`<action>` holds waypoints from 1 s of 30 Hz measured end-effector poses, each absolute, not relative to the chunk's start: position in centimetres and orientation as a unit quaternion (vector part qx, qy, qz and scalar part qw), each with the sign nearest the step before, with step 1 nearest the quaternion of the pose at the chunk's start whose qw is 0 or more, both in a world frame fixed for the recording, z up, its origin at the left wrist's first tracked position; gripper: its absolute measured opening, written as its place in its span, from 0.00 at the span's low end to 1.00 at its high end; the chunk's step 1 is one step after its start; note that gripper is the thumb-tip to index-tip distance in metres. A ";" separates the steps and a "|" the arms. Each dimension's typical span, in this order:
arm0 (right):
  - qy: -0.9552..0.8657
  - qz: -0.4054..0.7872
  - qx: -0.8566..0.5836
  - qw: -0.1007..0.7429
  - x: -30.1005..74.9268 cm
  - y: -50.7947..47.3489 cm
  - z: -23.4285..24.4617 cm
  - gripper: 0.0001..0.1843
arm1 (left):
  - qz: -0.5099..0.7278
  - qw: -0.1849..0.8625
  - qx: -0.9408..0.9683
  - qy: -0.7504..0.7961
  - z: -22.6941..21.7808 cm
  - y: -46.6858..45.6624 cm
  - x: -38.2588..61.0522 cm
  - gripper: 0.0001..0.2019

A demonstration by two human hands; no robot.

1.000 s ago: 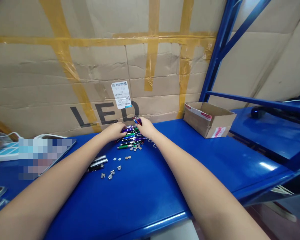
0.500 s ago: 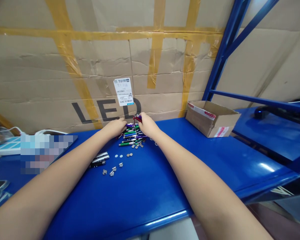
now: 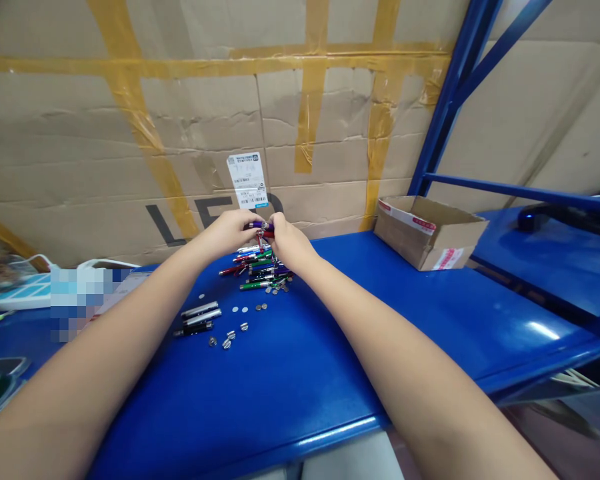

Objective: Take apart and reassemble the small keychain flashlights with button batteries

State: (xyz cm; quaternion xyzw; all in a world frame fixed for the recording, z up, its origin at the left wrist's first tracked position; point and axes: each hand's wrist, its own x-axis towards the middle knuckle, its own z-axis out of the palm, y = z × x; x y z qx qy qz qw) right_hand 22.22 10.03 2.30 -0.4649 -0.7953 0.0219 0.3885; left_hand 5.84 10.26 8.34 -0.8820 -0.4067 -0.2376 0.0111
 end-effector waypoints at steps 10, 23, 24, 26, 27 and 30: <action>-0.833 0.036 -0.382 0.399 23.9 10.5 4.0 0.21 | -0.326 -0.052 -0.857 -0.395 7.3 10.6 6.7 0.10; -0.782 0.121 -0.402 0.460 23.8 10.8 3.6 0.11 | -0.402 -0.216 -0.808 -0.373 7.0 11.0 7.2 0.16; -0.775 0.124 -0.411 0.464 23.9 10.8 3.6 0.09 | -0.401 -0.239 -0.799 -0.379 6.9 11.3 7.0 0.17; -0.752 0.137 -0.441 0.470 24.0 11.0 3.5 0.07 | -0.382 -0.244 -0.790 -0.412 6.3 12.0 6.2 0.17; -0.737 0.147 -0.457 0.475 24.1 11.0 3.5 0.06 | -0.362 -0.225 -0.793 -0.435 5.9 12.4 5.6 0.16; -0.679 0.190 -0.491 0.511 24.5 11.2 3.6 0.02 | -0.228 -0.074 -0.819 -0.522 4.2 13.8 3.4 0.11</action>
